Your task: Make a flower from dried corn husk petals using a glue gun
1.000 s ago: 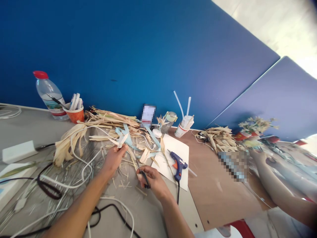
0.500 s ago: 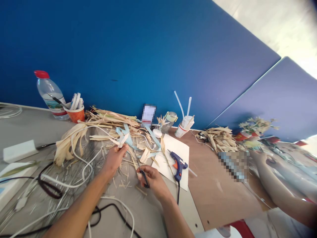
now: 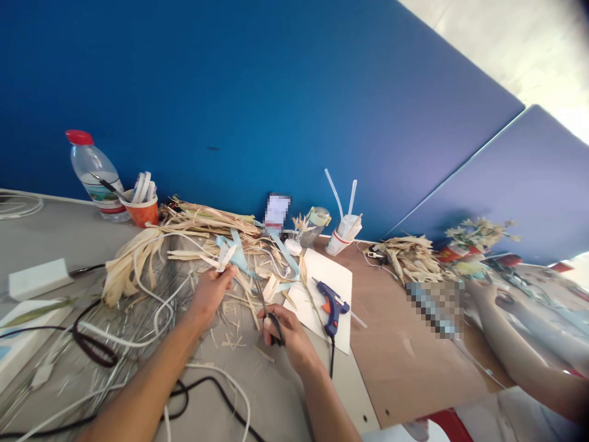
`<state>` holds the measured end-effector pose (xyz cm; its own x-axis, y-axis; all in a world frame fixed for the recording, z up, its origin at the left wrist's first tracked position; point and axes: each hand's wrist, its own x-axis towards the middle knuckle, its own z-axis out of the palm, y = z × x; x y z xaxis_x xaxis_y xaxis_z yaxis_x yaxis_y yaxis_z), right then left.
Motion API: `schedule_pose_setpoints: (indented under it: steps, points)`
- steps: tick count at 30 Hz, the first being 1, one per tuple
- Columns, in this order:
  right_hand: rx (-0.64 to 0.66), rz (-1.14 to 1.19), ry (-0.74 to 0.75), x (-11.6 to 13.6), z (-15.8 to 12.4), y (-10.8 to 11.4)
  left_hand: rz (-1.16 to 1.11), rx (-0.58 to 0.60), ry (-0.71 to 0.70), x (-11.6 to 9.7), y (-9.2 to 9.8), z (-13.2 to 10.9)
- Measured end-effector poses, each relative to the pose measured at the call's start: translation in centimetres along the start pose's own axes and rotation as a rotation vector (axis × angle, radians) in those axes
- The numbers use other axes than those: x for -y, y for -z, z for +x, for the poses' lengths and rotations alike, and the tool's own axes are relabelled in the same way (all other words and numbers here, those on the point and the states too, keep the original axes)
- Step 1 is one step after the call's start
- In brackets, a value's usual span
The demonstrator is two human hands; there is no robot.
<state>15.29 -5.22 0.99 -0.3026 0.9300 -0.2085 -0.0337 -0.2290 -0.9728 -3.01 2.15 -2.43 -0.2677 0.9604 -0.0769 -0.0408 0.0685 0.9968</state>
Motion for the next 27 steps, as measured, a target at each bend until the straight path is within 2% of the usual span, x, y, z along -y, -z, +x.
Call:
schedule_pose_setpoints:
  steps: [3, 9, 21, 27]
  points:
    - [0.050, 0.020, 0.017, 0.18, -0.12, 0.39, -0.027, -0.006, -0.006, -0.43, 0.03, -0.11]
    - [0.166, -0.013, -0.042, 0.18, -0.17, 0.75, -0.037, -0.013, 0.023, -0.52, 0.06, -0.18]
    - [0.156, -0.039, -0.069, 0.27, -0.12, 0.60, 0.006, 0.070, 0.020, -0.36, 0.15, -0.10]
    - [0.163, -0.032, -0.093, 0.50, -0.29, 0.39, 0.025, 0.067, 0.024, -0.44, 0.06, -0.13]
